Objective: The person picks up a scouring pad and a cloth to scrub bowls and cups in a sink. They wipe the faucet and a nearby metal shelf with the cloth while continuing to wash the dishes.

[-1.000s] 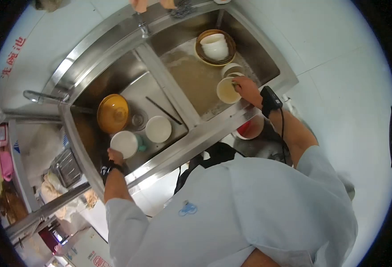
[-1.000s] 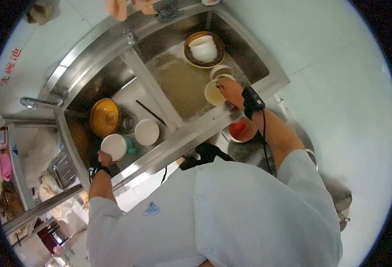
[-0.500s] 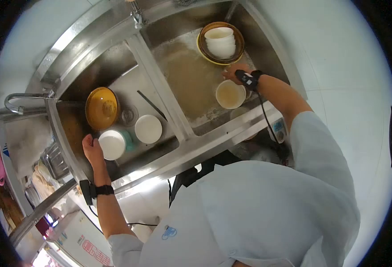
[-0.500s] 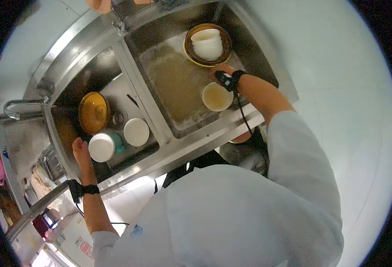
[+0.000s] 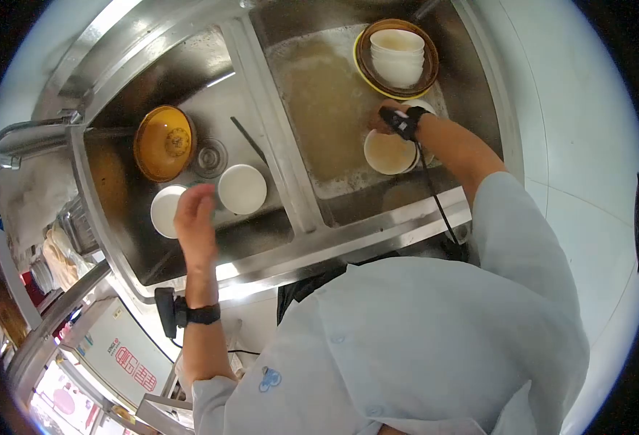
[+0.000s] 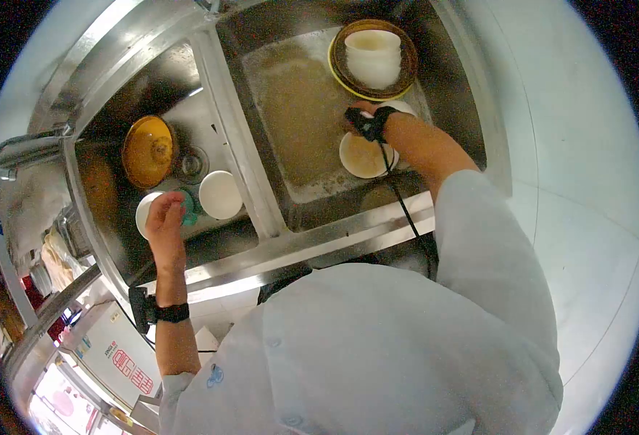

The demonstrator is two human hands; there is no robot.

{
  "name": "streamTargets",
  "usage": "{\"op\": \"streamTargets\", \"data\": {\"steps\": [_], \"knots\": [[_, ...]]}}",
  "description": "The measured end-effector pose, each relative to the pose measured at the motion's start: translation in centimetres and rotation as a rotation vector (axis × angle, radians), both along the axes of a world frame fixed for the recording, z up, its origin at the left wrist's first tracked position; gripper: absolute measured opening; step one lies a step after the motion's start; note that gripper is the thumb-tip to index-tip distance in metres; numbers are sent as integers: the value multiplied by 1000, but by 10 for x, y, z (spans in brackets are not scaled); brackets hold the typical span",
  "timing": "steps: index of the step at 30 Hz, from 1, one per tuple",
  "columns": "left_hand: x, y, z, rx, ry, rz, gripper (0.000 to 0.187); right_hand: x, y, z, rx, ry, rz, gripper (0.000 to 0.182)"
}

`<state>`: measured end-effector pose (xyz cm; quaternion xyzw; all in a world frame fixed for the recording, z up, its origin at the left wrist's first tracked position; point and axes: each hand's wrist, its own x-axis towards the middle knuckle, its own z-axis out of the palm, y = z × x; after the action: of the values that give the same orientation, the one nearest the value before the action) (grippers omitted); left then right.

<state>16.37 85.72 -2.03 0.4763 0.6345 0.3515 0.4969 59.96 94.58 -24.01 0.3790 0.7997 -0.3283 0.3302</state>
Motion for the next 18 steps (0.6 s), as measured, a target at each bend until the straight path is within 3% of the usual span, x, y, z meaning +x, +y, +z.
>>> {"op": "streamTargets", "data": {"steps": [3, 6, 8, 9, 12, 14, 15, 17, 18], "knots": [[37, 7, 8, 6, -106, -40, 13, 1, 11, 36, 14, 74, -77, 24], [72, 10, 8, -52, -228, -111, 14, -4, 1, 79, 247, 182, -247, 28], [98, 12, 4, -90, -349, -179, 17, 0, 8, 82, 65, 333, -425, 31], [112, 13, -1, -89, -411, -192, 20, -8, 4, 103, 5, 324, -658, 31], [158, 18, -10, -83, -329, -238, 32, -7, 7, 118, 26, 557, -795, 27], [186, 22, -7, -301, -371, -87, 43, -24, -1, 166, -17, 532, -873, 25], [190, 25, -3, -288, -377, -100, 43, -26, -5, 174, -76, 664, -952, 26], [200, 28, 2, -443, -888, -103, 49, -25, -13, 182, -139, 823, -1044, 26], [203, 29, 0, -438, -892, -118, 49, -27, -17, 191, -122, 822, -1049, 26]]}}
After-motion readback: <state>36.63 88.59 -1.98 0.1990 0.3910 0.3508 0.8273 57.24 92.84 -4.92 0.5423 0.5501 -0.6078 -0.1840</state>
